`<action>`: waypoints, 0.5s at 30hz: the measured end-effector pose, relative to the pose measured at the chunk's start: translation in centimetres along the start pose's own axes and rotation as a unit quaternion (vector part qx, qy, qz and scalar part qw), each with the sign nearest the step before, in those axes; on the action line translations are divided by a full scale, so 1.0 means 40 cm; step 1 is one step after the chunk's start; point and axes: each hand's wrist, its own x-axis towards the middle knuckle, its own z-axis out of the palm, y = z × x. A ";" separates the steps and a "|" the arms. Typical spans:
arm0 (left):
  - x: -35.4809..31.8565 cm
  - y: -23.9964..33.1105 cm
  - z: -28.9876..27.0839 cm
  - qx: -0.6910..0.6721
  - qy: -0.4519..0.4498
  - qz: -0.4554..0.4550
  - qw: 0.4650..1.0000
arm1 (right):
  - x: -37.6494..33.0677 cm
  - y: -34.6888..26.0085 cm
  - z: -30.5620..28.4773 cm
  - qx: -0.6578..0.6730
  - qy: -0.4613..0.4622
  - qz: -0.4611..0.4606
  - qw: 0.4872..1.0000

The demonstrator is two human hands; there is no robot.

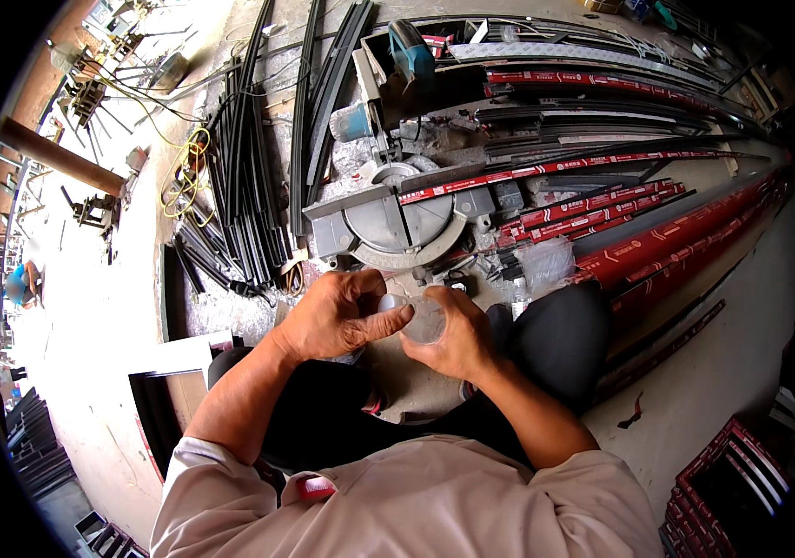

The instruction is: The person measures a red profile with a tape measure, marks it with a pen, and cuts it using a miter saw. They then fit the cut piece into a window frame and repeat the process with another profile.

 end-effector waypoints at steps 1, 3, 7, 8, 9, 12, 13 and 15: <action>0.000 0.005 -0.001 0.001 -0.007 -0.011 1.000 | -0.002 0.006 0.001 -0.002 -0.002 0.002 1.000; -0.001 0.003 0.004 -0.005 -0.009 -0.022 1.000 | -0.005 0.007 0.003 -0.001 -0.002 0.000 1.000; 0.005 -0.026 0.017 0.041 -0.001 -0.035 0.999 | -0.004 -0.002 0.004 -0.036 0.006 -0.015 0.999; 0.007 -0.031 0.020 0.071 -0.003 -0.041 0.997 | -0.005 -0.001 0.004 -0.055 0.007 -0.019 0.998; 0.008 -0.037 0.026 0.083 0.002 -0.049 0.995 | -0.006 0.002 0.002 -0.072 0.017 -0.032 0.997; 0.009 -0.062 0.052 0.081 0.015 -0.058 0.995 | -0.009 0.011 -0.003 -0.141 0.042 -0.065 0.987; 0.011 -0.070 0.062 0.057 0.017 -0.052 0.997 | -0.009 0.012 -0.007 -0.176 0.044 -0.072 0.981; 0.016 -0.067 0.071 0.010 0.015 -0.061 0.998 | -0.009 0.013 -0.015 -0.222 0.050 -0.084 0.970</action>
